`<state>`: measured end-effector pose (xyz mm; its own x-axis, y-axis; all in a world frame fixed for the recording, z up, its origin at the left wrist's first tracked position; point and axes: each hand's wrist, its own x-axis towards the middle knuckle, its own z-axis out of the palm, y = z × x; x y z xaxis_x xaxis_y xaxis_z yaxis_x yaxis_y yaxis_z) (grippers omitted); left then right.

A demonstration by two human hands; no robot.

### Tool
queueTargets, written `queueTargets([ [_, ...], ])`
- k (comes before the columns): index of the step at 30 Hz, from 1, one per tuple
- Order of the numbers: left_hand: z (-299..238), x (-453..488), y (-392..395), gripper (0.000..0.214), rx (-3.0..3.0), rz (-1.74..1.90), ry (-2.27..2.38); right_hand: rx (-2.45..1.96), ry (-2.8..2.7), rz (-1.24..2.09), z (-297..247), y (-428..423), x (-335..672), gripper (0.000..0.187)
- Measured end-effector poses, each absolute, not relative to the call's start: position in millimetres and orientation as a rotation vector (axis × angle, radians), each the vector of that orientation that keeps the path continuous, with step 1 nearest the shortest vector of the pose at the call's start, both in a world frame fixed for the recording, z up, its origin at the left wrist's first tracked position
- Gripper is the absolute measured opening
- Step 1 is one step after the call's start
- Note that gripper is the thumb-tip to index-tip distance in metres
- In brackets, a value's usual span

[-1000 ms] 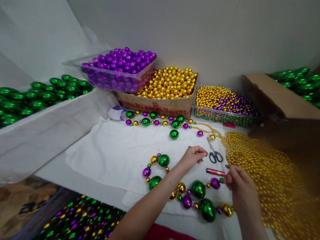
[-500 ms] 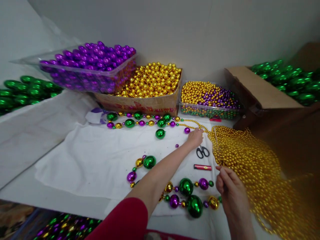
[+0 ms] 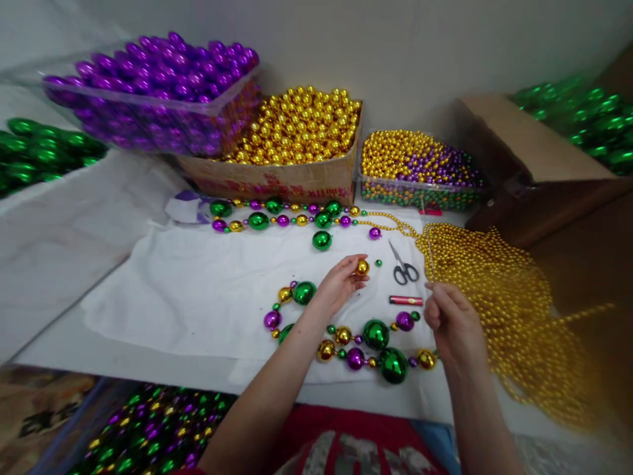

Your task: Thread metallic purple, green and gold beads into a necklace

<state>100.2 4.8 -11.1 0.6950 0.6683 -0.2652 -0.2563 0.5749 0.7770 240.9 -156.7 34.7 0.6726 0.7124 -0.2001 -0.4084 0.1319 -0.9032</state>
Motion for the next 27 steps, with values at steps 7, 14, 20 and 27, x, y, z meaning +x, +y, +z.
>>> queueTargets([
  [7, -4.3, 88.4, -3.3, 0.029, 0.624, 0.583, 0.517, -1.202, -0.344, 0.83, 45.7, -156.6, 237.0, 0.018],
  [14, -9.3, 81.7, -11.5, 0.022, 0.425, 0.649, 0.51, -1.336, -0.349, 0.935, 42.4, -161.3, 220.2, 0.026],
  [20, -12.6, 78.5, -9.4, 0.023, 0.373, 0.693, 0.501, -1.508, -0.386, 1.075, 33.9, -161.4, 207.6, 0.042],
  [27, -10.2, 79.7, -9.5, 0.016, 0.321, 0.71, 0.513, -1.578, -0.439, 1.033, 38.5, -163.3, 203.8, 0.046],
])
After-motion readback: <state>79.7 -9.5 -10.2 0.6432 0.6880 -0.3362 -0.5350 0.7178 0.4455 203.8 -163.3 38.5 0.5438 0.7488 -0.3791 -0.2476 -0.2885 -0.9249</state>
